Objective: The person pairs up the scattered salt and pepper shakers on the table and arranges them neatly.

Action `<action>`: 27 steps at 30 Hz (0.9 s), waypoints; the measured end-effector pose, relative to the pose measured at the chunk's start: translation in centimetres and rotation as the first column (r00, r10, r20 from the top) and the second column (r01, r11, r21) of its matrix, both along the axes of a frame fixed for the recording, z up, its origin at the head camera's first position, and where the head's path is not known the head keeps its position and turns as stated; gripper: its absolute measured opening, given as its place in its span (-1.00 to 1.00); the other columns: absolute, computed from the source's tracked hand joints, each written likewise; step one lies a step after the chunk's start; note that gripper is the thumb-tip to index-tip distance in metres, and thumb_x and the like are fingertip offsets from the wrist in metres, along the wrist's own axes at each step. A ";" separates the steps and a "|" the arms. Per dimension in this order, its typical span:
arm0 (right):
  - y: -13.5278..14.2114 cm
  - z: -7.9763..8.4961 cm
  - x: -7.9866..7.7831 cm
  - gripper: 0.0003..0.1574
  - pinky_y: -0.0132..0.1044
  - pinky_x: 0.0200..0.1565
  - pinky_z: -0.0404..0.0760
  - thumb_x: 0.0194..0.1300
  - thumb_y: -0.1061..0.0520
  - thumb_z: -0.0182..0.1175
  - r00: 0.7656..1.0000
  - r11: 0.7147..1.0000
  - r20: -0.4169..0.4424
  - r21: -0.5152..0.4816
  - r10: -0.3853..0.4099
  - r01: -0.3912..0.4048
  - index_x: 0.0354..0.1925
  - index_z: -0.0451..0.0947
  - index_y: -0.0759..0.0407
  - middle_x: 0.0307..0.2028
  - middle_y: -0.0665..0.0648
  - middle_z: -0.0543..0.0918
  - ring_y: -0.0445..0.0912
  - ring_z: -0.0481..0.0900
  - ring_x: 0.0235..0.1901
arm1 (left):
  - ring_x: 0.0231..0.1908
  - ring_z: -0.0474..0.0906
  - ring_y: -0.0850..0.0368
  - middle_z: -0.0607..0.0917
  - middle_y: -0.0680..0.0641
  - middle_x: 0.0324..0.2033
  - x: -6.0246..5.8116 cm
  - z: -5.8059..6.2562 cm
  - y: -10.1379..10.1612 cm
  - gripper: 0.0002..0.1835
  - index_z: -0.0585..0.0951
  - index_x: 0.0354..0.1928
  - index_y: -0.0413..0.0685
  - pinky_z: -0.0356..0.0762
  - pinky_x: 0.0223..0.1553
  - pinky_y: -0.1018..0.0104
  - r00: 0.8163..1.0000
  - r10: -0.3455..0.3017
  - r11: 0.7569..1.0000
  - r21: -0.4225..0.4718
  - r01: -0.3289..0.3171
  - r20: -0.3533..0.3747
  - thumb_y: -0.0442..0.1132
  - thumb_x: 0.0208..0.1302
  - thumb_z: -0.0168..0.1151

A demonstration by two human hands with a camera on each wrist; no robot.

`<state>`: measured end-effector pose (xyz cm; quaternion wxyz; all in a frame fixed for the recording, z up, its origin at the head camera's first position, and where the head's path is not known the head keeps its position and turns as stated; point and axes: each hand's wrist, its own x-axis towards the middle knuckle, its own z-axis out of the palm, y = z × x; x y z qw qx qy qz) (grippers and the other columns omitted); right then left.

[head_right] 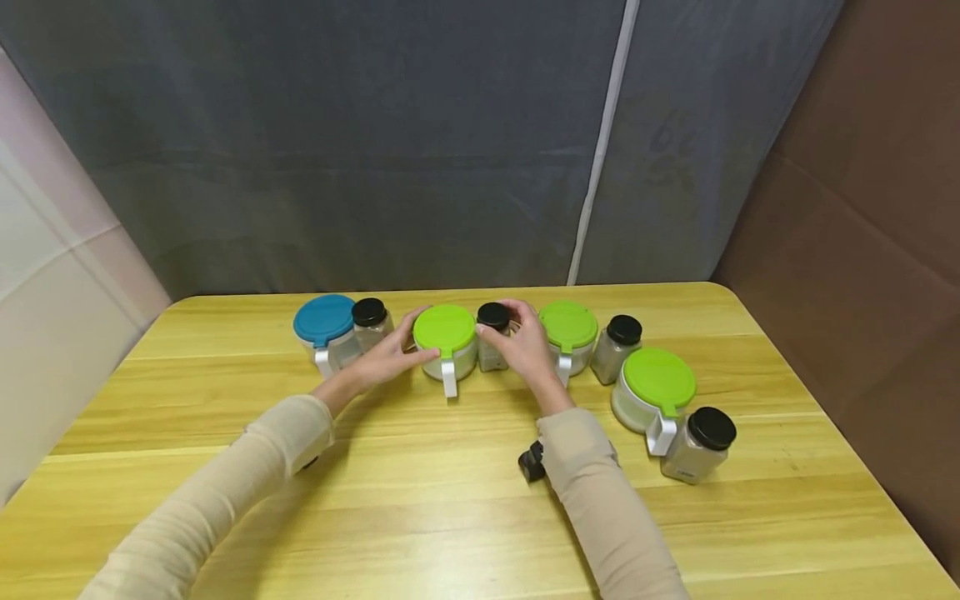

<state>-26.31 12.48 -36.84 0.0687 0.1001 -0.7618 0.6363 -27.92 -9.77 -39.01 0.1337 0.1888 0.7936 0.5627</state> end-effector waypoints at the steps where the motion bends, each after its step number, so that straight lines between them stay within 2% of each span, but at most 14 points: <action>1: -0.1 0.3 0.2 -0.38 -0.21 0.14 0.18 0.07 0.23 0.25 1.000 1.000 0.003 -0.002 0.000 0.000 0.07 0.27 0.37 0.00 0.28 0.39 0.04 0.32 0.04 | 0.26 -0.06 0.03 0.00 -0.09 0.29 0.0 0.0 0.0 -0.10 -0.15 0.34 0.08 0.02 0.18 0.13 1.000 0.003 1.000 0.003 -0.003 0.001 -0.02 0.11 0.21; 6: -0.5 1.5 1.0 -0.39 -0.17 0.15 0.15 0.09 0.27 0.21 1.000 1.000 0.011 0.005 -0.011 0.011 0.09 0.24 0.41 0.01 0.32 0.37 0.07 0.29 0.06 | 0.26 -0.10 0.04 0.02 -0.12 0.28 0.3 0.6 0.1 -0.14 -0.15 0.32 0.05 -0.04 0.19 0.12 1.000 -0.008 0.999 0.031 0.007 0.021 -0.08 0.15 0.18; 10: -0.8 1.7 1.1 -0.39 -0.16 0.16 0.13 0.10 0.28 0.20 1.000 1.000 0.007 -0.004 -0.017 0.017 0.09 0.23 0.44 0.01 0.33 0.36 0.08 0.28 0.07 | 0.27 -0.16 -0.04 -0.09 -0.16 0.30 0.3 1.1 0.0 -0.14 -0.19 0.33 0.00 -0.10 0.20 0.06 0.999 -0.021 0.999 0.050 0.018 0.049 -0.13 0.18 0.15; 18: -1.1 1.7 0.9 -0.41 -0.13 0.15 0.14 0.08 0.29 0.22 0.999 0.999 0.005 -0.013 -0.036 0.036 0.06 0.24 0.43 0.00 0.34 0.37 0.09 0.30 0.05 | 0.27 -0.19 -0.01 -0.21 -0.06 0.32 -0.3 0.2 -0.2 -0.12 -0.26 0.35 0.14 -0.13 0.20 0.07 0.998 0.015 1.000 -0.016 -0.015 0.059 0.01 0.19 0.10; 24: -1.2 1.6 0.6 -0.40 -0.15 0.16 0.14 0.09 0.27 0.22 0.999 0.999 0.031 -0.007 -0.040 0.040 0.08 0.24 0.41 0.00 0.32 0.36 0.08 0.29 0.05 | 0.27 -0.20 0.00 -0.20 -0.06 0.33 -0.2 0.0 -0.2 -0.11 -0.27 0.35 0.11 -0.14 0.20 0.07 0.998 0.041 0.999 -0.034 -0.040 0.045 0.06 0.19 0.08; 27: -1.1 0.7 -0.2 -0.38 -0.18 0.15 0.16 0.09 0.23 0.24 0.999 0.999 0.023 0.001 -0.038 0.038 0.08 0.24 0.38 0.00 0.29 0.37 0.06 0.29 0.05 | 0.28 -0.20 0.00 -0.20 -0.06 0.33 -0.3 0.1 -0.2 -0.10 -0.27 0.35 0.08 -0.14 0.20 0.06 0.998 0.042 0.999 -0.027 -0.041 0.044 0.05 0.19 0.08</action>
